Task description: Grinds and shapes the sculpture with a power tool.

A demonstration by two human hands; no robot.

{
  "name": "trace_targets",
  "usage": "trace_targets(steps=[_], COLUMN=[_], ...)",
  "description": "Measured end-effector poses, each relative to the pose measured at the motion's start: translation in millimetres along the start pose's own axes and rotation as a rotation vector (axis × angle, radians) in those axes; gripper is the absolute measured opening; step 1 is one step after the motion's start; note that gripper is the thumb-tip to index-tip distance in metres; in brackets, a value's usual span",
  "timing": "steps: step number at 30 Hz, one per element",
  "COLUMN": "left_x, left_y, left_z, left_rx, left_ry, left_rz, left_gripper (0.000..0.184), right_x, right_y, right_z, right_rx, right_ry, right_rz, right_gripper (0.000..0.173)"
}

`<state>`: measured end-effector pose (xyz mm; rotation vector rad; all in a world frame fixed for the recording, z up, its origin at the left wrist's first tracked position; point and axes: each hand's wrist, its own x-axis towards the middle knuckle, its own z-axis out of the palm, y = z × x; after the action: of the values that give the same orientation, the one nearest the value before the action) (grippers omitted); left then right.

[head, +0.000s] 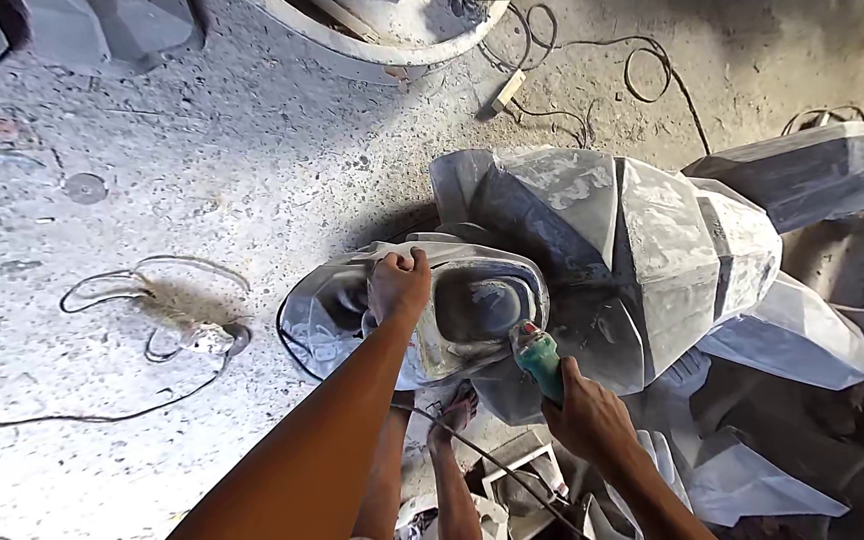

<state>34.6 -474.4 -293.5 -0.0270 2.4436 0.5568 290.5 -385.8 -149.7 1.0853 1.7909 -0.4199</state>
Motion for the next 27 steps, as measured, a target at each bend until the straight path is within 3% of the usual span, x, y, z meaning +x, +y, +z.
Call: trace_targets(steps=[7,13,20,23,27], left_x=[1,0,4,8,10], left_y=[-3,-1,-4,-10,-14], left_z=[-2,-3,1,4,5], left_rx=[-0.021,-0.034,-0.1,-0.154,-0.219], left_ry=[-0.025,-0.008,0.021,0.033,0.085], left_rz=[0.017,-0.007,-0.039,-0.032,-0.024], left_gripper=[0.054,0.057,0.065,0.066,0.069], right_x=[25,61,52,40,24], right_y=[-6,12,2,-10,-27], right_z=[-9,14,46,66,95], right_rx=[0.145,0.69,1.361,1.542,1.634], right_ry=[-0.175,-0.34,-0.601,-0.542,-0.314], right_rz=[-0.128,-0.281,-0.191,-0.223,-0.328], right_gripper=[0.062,0.055,0.048,0.05,0.058])
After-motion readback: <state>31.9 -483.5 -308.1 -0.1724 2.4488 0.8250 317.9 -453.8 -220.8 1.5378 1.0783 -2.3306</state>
